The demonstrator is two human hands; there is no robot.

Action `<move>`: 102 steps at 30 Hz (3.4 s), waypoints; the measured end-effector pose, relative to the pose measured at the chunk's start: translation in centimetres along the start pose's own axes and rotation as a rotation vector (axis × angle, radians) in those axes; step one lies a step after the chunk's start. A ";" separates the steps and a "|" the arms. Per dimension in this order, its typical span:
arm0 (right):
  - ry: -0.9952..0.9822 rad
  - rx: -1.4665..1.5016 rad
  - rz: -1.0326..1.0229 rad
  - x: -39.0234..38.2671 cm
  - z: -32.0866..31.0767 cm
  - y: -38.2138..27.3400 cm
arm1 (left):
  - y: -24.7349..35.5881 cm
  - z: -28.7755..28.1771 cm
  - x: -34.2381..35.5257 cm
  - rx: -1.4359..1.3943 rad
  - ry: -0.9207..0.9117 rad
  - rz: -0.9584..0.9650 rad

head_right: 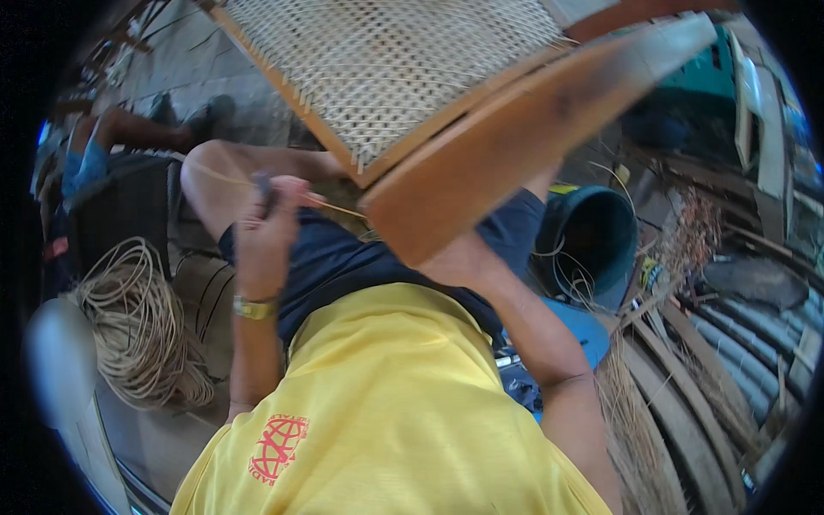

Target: Repairing a woven chair seat and preparing weaving materials.

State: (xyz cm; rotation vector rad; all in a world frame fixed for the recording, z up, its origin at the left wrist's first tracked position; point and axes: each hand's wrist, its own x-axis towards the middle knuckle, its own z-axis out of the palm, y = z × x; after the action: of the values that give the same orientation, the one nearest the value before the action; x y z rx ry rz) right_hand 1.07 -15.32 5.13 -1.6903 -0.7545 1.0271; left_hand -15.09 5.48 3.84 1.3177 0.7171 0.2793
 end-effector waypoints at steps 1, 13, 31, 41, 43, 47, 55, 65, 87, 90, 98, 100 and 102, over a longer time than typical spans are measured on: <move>0.018 -0.115 -0.066 -1.5 -1.9 0.5 | 0.7 -1.6 0.6 0.052 0.078 0.036; 1.168 -1.097 0.418 -22.0 -27.1 12.0 | 2.9 -5.6 -0.7 0.200 -0.359 -0.149; 0.720 0.603 0.112 -8.5 -12.1 6.9 | -4.1 12.8 4.8 -0.232 -1.015 -0.619; 1.540 -0.799 0.473 -15.5 -41.6 15.3 | 4.2 2.1 6.4 0.120 -0.680 -0.369; 1.444 -0.963 0.472 -14.1 -38.6 12.7 | 4.2 2.1 6.3 0.359 -0.691 -0.031; 0.572 -0.616 -0.049 -8.9 -22.5 6.4 | 2.7 3.1 5.7 0.742 -0.882 0.014; -0.071 -0.097 -0.042 -5.7 -9.4 3.8 | -0.6 4.5 4.0 0.470 -0.748 -0.028; 0.613 -1.745 0.622 -17.0 -38.0 10.3 | 4.8 -2.3 2.9 0.615 -0.573 -0.036; 0.093 -0.047 0.357 -12.3 -17.0 2.5 | 3.2 -2.7 3.1 0.778 -0.463 0.135; 0.083 -0.321 0.367 -13.0 -18.0 2.9 | 4.6 -4.7 3.1 1.126 -0.272 0.287; 0.090 -0.537 0.352 -13.4 -19.6 6.6 | 9.3 -13.0 5.6 1.441 0.346 0.517; 0.084 -0.544 0.410 -13.8 -20.2 7.5 | 9.7 -14.4 6.1 1.269 0.369 0.438; 0.125 -0.557 0.414 -14.4 -20.8 8.8 | 10.6 -15.3 6.0 0.797 0.287 0.128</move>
State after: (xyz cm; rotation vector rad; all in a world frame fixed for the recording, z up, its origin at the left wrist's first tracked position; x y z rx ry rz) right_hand 13.39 -39.11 4.22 -2.4431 -0.6584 1.0294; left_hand -17.85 23.54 10.74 2.1126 1.0439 0.3007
